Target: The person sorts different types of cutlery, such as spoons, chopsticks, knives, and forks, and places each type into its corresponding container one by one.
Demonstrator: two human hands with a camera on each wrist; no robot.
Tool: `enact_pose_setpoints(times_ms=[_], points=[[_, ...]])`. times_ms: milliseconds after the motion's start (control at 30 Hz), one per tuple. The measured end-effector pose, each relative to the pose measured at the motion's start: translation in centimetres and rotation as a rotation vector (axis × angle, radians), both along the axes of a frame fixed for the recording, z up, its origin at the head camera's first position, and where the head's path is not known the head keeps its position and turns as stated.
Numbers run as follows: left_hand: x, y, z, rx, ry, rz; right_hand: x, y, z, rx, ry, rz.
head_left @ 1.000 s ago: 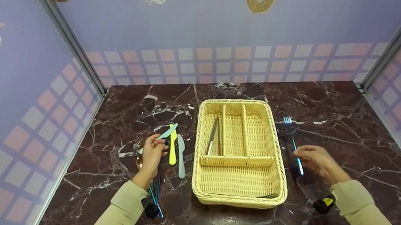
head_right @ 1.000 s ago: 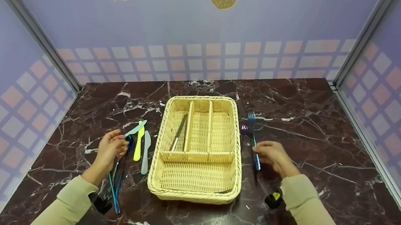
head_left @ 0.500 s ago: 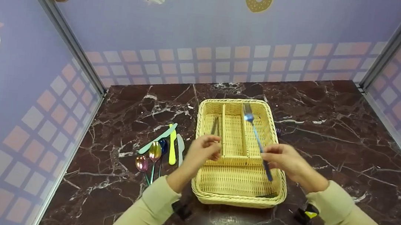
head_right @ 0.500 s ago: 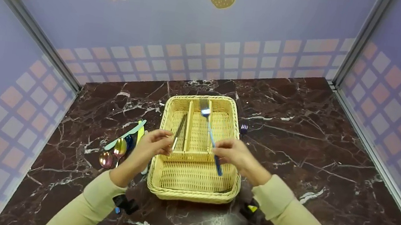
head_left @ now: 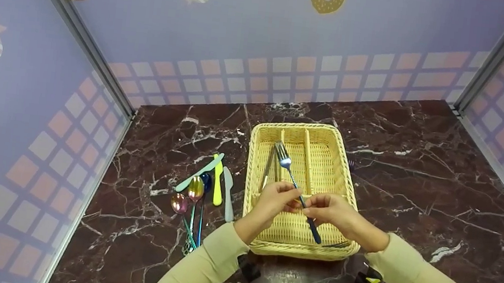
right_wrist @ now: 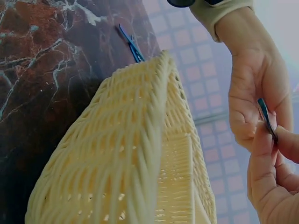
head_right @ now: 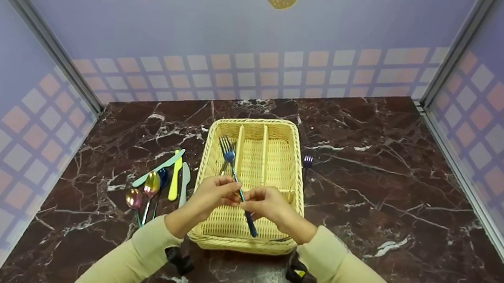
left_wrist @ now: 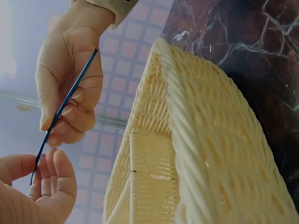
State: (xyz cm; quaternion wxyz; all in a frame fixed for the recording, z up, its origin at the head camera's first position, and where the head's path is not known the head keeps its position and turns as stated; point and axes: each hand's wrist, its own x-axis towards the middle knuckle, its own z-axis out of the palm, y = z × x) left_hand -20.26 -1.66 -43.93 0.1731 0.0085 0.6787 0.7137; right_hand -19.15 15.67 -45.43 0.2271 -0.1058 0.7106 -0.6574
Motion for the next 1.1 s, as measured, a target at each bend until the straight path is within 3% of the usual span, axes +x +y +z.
enact_pose_setpoints(times_ms=[100, 233, 367, 467, 600, 700, 833, 900, 1000, 1100], points=[[-0.3, 0.1, 0.0, -0.009, 0.01, 0.012, 0.1, -0.1, -0.1, -0.018, 0.022, -0.016], [-1.0, 0.0, 0.5, -0.077, 0.106, 0.029, -0.2, 0.2, 0.2, -0.049, 0.07, -0.065], [-1.6, -0.5, 1.0, -0.209, 0.246, 0.019, -1.1, 1.4, 0.9, -0.044, 0.126, -0.174], [-1.8, -0.8, 1.3, -0.378, 0.407, -0.037, -1.9, 2.7, 1.3, -0.034, 0.16, -0.247], [-1.7, -0.7, 1.2, -0.645, 0.643, -0.2, -2.8, 4.5, 1.4, -0.031, 0.174, -0.33], [-1.3, -0.2, 0.5, -0.816, 0.731, -0.397, -3.1, 5.9, 1.2, -0.011, 0.179, -0.382], [-0.5, 0.4, -0.7, -1.051, 0.811, -0.643, -3.1, 7.6, 1.0, 0.018, 0.192, -0.409], [-0.3, 0.7, -1.3, -1.16, 0.855, -0.732, -3.0, 8.1, 0.8, 0.022, 0.199, -0.419], [-0.1, 0.9, -2.0, -1.285, 0.865, -0.835, -2.7, 8.5, 0.9, 0.023, 0.217, -0.444], [-0.1, 1.2, -2.7, -1.362, 0.851, -0.885, -2.6, 8.8, 1.1, 0.017, 0.239, -0.463]])
